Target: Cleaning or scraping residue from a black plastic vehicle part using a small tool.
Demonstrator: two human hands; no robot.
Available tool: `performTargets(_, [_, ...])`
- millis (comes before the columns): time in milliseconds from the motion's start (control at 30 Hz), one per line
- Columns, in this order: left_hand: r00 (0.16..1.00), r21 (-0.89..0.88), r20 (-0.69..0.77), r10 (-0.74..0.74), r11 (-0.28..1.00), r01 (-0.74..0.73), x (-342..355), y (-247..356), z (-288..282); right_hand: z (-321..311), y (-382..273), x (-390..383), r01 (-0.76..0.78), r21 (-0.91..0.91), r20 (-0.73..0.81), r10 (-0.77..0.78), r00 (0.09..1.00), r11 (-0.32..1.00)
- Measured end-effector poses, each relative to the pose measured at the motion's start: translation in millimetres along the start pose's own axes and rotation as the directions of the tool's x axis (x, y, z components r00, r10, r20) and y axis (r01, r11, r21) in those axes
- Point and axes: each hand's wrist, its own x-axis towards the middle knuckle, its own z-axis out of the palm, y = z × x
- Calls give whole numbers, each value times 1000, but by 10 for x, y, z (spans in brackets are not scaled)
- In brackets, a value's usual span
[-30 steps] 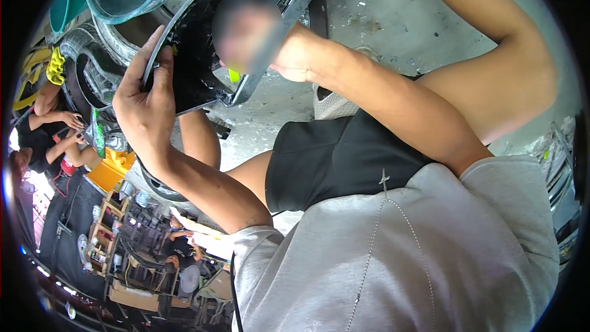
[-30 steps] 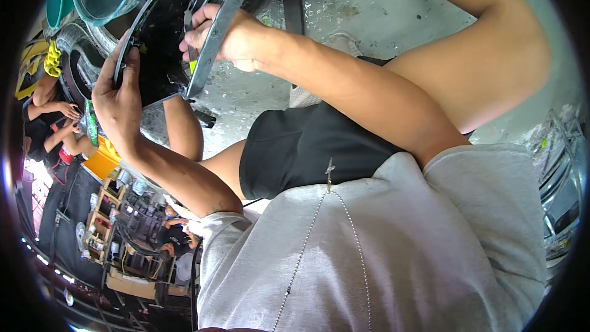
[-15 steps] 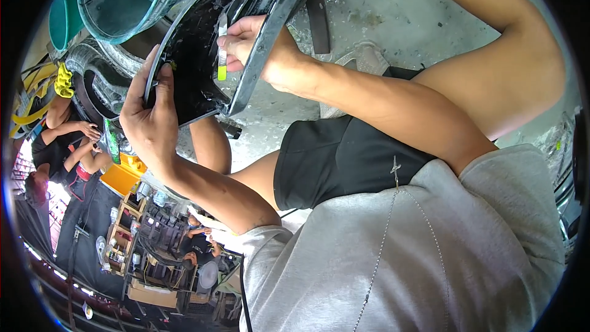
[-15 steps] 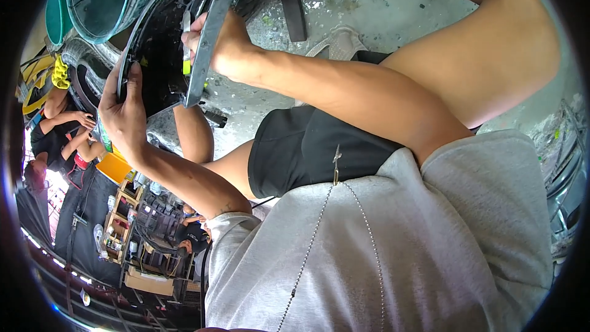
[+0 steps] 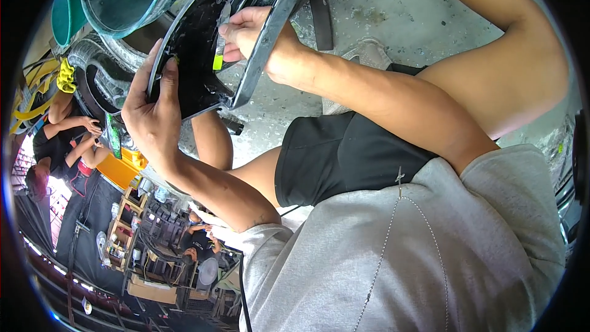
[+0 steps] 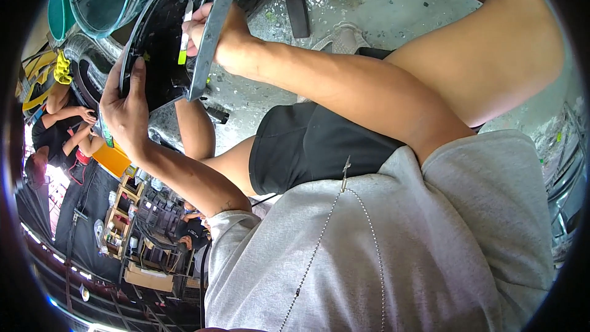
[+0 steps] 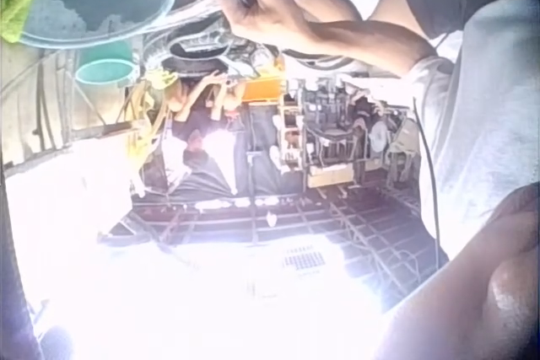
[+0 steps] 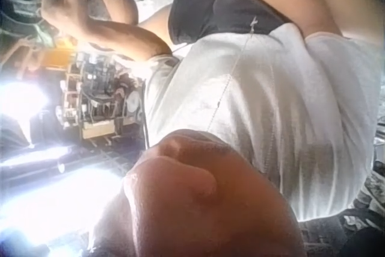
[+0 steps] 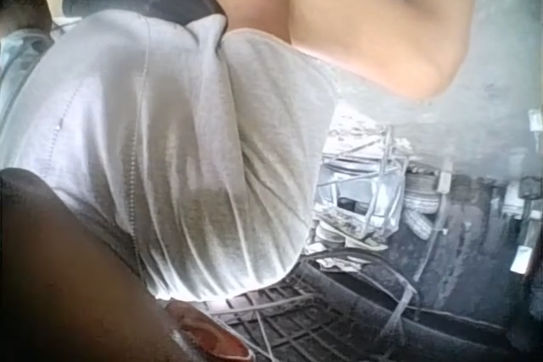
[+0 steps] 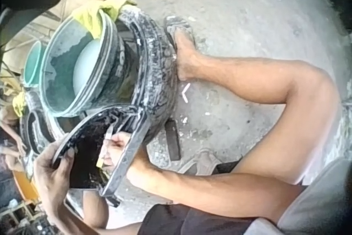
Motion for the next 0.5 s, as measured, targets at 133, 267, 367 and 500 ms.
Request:
performTargets(133, [1000, -14, 3, 15, 1000, -15, -6, 1, 2, 6, 52, 38, 46, 56, -30, -45, 999, 997])
performTargets(267, [1000, 7, 6, 10, 1000, -10, 0, 0, -8, -43, 99, 37, 109, -169, -45, -118, 992, 980])
performTargets(367, [1000, 9, 8, 5, 1000, -5, 12, 1, -14, -81, 82, 32, 178, -342, 36, -176, 984, 923])
performTargets(500, [999, -9, 18, -38, 999, 39, 22, 6, -13, -109, -16, 25, 48, -257, 29, -42, 999, 965])
